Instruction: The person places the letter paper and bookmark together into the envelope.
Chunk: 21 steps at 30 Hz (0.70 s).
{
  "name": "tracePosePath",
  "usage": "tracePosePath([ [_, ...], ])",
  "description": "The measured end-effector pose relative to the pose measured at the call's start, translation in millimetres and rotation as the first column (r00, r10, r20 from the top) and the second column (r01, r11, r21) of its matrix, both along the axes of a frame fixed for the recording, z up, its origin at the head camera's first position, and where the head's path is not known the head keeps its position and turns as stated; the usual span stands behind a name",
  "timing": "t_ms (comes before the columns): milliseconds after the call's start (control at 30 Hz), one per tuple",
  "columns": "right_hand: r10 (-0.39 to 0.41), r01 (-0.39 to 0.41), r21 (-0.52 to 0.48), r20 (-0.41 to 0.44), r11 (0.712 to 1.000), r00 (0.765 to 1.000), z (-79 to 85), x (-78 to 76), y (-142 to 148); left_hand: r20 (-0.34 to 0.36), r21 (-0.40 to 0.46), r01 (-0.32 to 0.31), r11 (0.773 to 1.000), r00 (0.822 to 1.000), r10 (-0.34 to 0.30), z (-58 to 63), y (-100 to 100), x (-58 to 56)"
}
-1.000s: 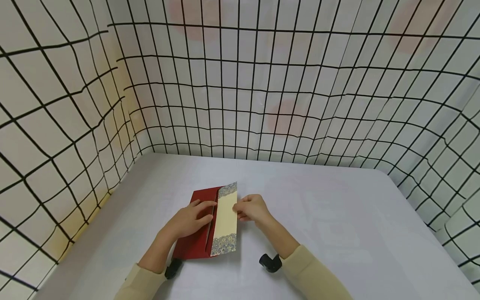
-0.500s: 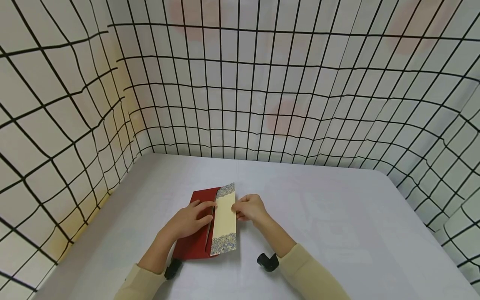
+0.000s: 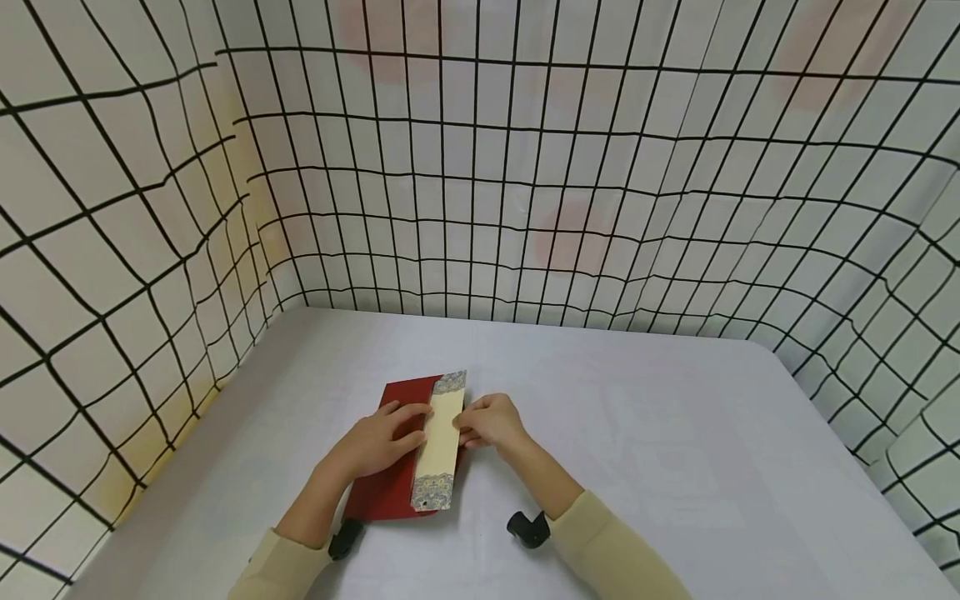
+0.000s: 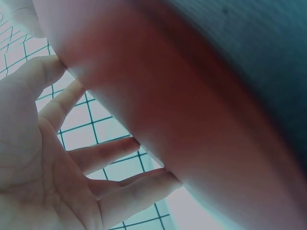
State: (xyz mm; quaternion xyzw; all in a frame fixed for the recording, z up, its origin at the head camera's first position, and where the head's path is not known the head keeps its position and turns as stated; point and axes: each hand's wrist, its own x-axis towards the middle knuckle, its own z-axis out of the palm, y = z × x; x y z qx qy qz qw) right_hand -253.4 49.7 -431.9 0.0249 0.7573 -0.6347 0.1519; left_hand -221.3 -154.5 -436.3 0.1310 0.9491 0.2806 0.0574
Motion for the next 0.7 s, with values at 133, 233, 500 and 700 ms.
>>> tracePosePath([
  [133, 0.038, -0.038, -0.002, 0.006, 0.999, 0.999, -1.9, 0.1, -2, -0.006, 0.006, 0.005, 1.000, 1.000, -0.005, 0.4, -1, 0.1],
  [233, 0.059, -0.059, -0.002, 0.012, 0.998, 0.998, -1.9, 0.6, -5, -0.010, 0.011, 0.005, 1.000, 1.000, -0.005, -0.4, -1, -0.3],
  [500, 0.080, -0.080, 0.007, 0.029, 0.997, 0.996, -0.9, 1.5, -10, -0.007, 0.014, 0.000, 1.000, 1.000, 0.000, -3.1, -2, -2.3],
  [700, 0.114, -0.114, 0.027, 0.036, 0.993, 0.993, -0.3, 0.9, -13, -0.012, 0.013, 0.003, 1.000, 1.000, -0.003, -3.8, -2, -2.8],
])
